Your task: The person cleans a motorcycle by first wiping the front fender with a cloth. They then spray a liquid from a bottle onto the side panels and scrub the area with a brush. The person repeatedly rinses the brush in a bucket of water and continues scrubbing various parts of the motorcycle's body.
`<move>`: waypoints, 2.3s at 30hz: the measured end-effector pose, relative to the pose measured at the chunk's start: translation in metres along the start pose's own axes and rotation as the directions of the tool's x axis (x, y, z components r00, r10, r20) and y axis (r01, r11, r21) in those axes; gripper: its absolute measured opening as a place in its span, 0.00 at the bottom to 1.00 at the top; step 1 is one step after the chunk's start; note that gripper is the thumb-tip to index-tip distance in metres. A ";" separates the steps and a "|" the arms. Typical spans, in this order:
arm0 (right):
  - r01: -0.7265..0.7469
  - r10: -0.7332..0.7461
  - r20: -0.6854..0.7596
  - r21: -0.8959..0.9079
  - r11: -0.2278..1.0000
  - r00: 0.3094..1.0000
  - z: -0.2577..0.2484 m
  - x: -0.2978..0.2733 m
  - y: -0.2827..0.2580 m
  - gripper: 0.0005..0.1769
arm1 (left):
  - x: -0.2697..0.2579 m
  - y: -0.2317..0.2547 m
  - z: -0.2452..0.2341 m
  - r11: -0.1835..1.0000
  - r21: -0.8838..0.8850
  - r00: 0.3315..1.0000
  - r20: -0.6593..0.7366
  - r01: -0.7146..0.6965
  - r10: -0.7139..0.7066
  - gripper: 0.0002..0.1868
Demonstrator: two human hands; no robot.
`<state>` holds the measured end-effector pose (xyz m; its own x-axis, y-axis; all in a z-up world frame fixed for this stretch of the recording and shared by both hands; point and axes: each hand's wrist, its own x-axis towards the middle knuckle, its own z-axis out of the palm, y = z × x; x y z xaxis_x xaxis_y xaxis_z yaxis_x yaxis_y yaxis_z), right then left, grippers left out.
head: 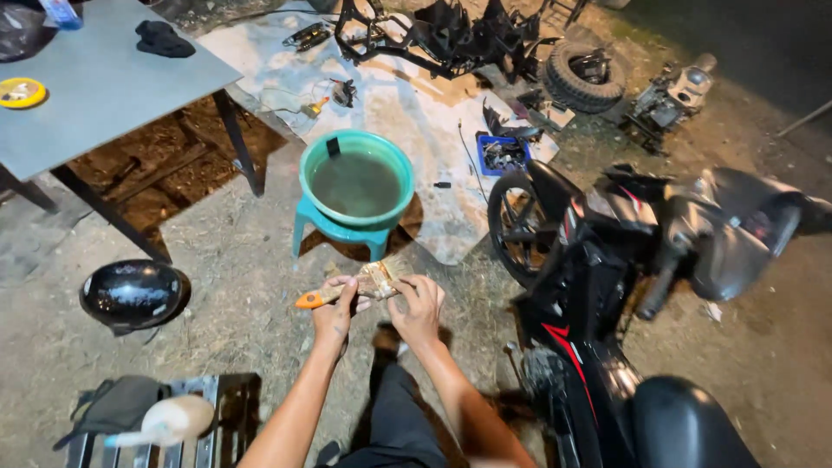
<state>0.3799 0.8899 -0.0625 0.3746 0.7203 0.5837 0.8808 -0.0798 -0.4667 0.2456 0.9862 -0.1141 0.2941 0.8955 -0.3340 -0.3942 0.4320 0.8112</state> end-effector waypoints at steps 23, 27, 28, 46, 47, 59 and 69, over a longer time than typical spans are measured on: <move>-0.332 0.198 0.641 0.094 0.939 0.742 0.416 0.227 0.372 0.22 | 0.497 -0.153 0.030 0.921 0.367 0.932 -0.362 0.132 0.011 0.13; -0.418 0.253 0.730 0.050 0.907 0.635 0.481 0.196 0.414 0.27 | 0.561 -0.218 0.002 0.981 0.164 0.867 -0.497 0.103 -0.008 0.15; -0.429 0.259 0.741 0.043 0.902 0.620 0.492 0.190 0.418 0.27 | 0.573 -0.223 0.000 0.979 0.165 0.861 -0.508 0.121 -0.020 0.15; -0.517 0.322 0.853 -0.073 0.853 0.411 0.532 0.158 0.409 0.29 | 0.626 -0.271 -0.029 0.903 0.075 0.630 -0.741 0.423 -0.233 0.12; -0.505 0.311 0.866 -0.081 0.859 0.391 0.532 0.157 0.410 0.29 | 0.627 -0.269 -0.031 0.923 0.062 0.634 -0.743 0.381 -0.212 0.11; -0.892 0.572 0.802 -0.121 0.436 0.171 0.571 0.126 0.427 0.30 | 0.613 -0.258 -0.039 0.989 -0.130 0.826 -0.548 0.074 -0.134 0.22; -0.974 0.451 0.865 0.169 0.148 0.219 0.601 0.087 0.433 0.28 | 0.590 -0.274 -0.043 0.972 -0.230 0.781 -0.614 -0.041 -0.112 0.20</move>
<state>0.6194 1.3315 -0.6129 0.2284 0.7179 -0.6576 -0.2836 -0.5971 -0.7504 0.4897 1.4008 -0.5536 -0.2603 0.7169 -0.6467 -0.5953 0.4082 0.6921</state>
